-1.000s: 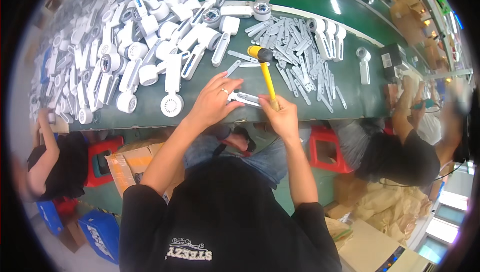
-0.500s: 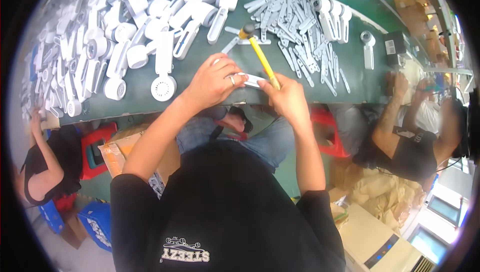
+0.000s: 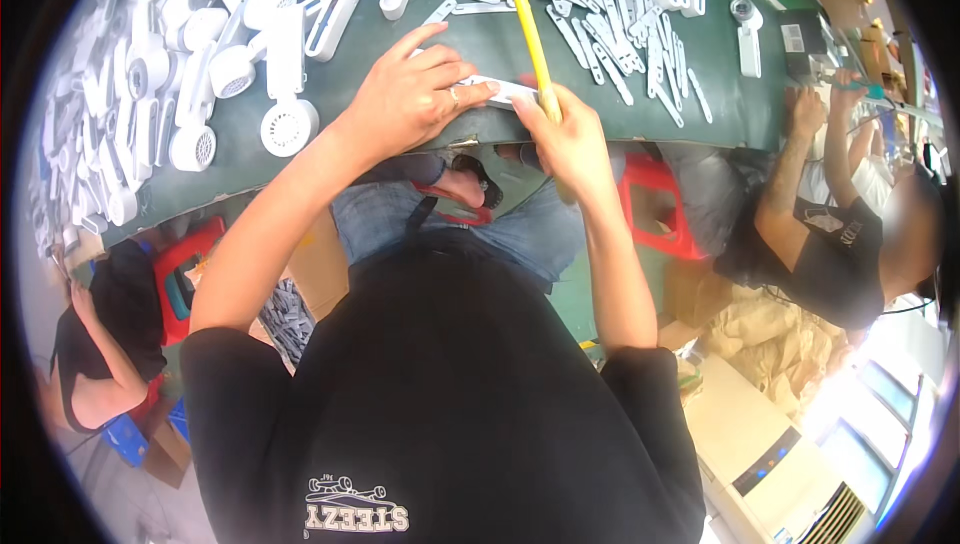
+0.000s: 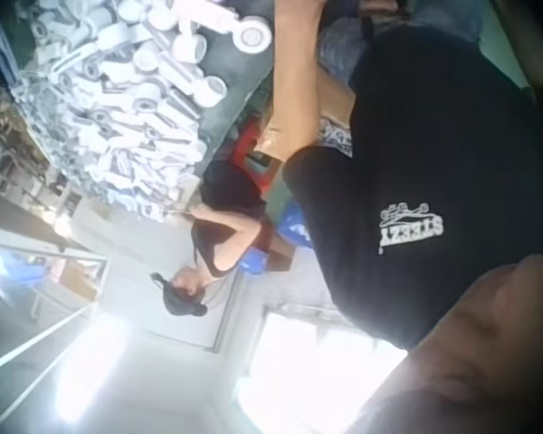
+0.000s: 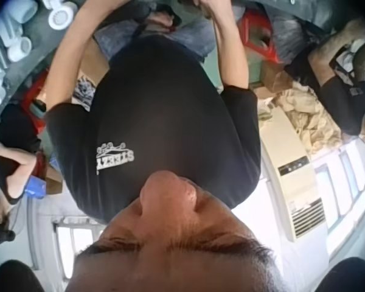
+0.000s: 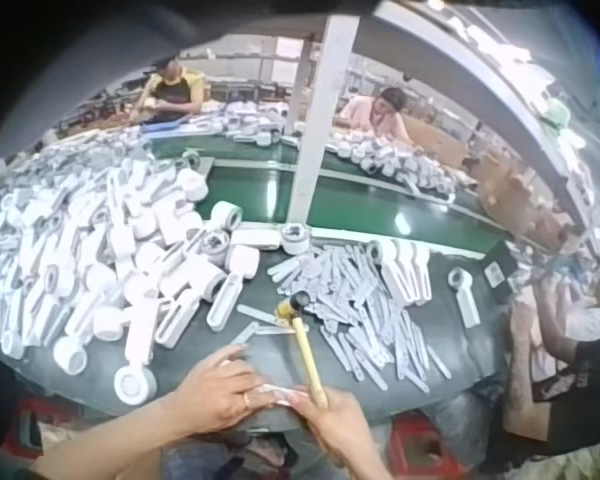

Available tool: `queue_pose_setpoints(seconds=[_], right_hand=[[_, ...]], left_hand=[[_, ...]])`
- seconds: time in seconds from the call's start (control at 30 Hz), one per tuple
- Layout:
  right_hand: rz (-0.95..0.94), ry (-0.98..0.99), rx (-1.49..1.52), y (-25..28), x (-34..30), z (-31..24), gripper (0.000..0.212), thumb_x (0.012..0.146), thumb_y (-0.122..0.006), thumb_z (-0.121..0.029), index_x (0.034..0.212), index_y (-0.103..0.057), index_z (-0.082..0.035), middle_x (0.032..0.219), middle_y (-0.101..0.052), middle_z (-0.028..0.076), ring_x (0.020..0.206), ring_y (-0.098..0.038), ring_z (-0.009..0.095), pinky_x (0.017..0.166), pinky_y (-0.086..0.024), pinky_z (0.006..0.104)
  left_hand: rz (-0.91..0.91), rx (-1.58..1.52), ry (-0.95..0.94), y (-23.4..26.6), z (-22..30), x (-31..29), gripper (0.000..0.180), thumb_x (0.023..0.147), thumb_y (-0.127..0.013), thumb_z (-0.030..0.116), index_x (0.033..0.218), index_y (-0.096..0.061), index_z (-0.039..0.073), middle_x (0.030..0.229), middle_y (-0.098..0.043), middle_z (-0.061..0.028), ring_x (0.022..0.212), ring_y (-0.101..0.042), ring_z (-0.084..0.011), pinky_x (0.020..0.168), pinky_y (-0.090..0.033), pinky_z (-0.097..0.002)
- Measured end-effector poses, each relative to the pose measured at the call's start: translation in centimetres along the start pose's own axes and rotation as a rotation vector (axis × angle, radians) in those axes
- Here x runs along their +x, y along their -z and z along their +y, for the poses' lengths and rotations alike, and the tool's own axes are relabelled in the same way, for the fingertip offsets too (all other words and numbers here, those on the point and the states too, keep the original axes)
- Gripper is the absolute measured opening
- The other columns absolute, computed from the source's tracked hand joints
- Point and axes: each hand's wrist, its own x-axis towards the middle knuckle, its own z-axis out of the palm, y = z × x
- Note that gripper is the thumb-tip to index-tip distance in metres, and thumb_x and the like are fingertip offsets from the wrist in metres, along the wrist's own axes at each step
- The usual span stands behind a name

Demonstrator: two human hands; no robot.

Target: Use a small yellow hammer to tap and join white plastic components together on an assembly line.

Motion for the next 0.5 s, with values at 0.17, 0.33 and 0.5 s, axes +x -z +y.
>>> queue_pose_setpoints(seconds=[0.17,0.33,0.5], right_hand=[[0.091,0.159,-0.126,1.3,-8.4,0.8,0.055,0.116,-0.041,-0.024,0.168,-0.034,-0.008,0.073,-0.058,0.000,0.061,-0.049,0.006,0.057,-0.042,0.0253],[0.184,0.134,-0.268,0.3,-12.5,2.4,0.055,0.116,-0.041,-0.023,0.168,-0.034,-0.010,0.072,-0.056,0.006,0.064,-0.055,0.011,0.063,-0.048,0.0303],[0.154,0.057,-0.382,-0.6,-11.7,4.4,0.053,0.115,-0.043,-0.024,0.166,-0.037,-0.010,0.074,-0.060,0.009,0.067,-0.058,0.012,0.066,-0.050,0.0316]], left_hand=[[0.010,0.018,0.001,-0.1,0.0,-0.4,0.030,0.085,-0.081,0.015,0.115,-0.081,0.020,0.099,-0.075,0.0000,0.094,-0.070,-0.0192,0.114,-0.051,-0.0485],[0.028,0.022,0.012,-0.2,0.0,-0.2,0.026,0.085,-0.082,0.017,0.111,-0.083,0.021,0.098,-0.076,0.0017,0.093,-0.070,-0.0182,0.115,-0.050,-0.0478],[0.033,0.049,0.015,-0.2,0.2,0.0,0.025,0.085,-0.082,0.020,0.110,-0.084,0.022,0.097,-0.076,0.0042,0.092,-0.069,-0.0165,0.117,-0.049,-0.0470]])
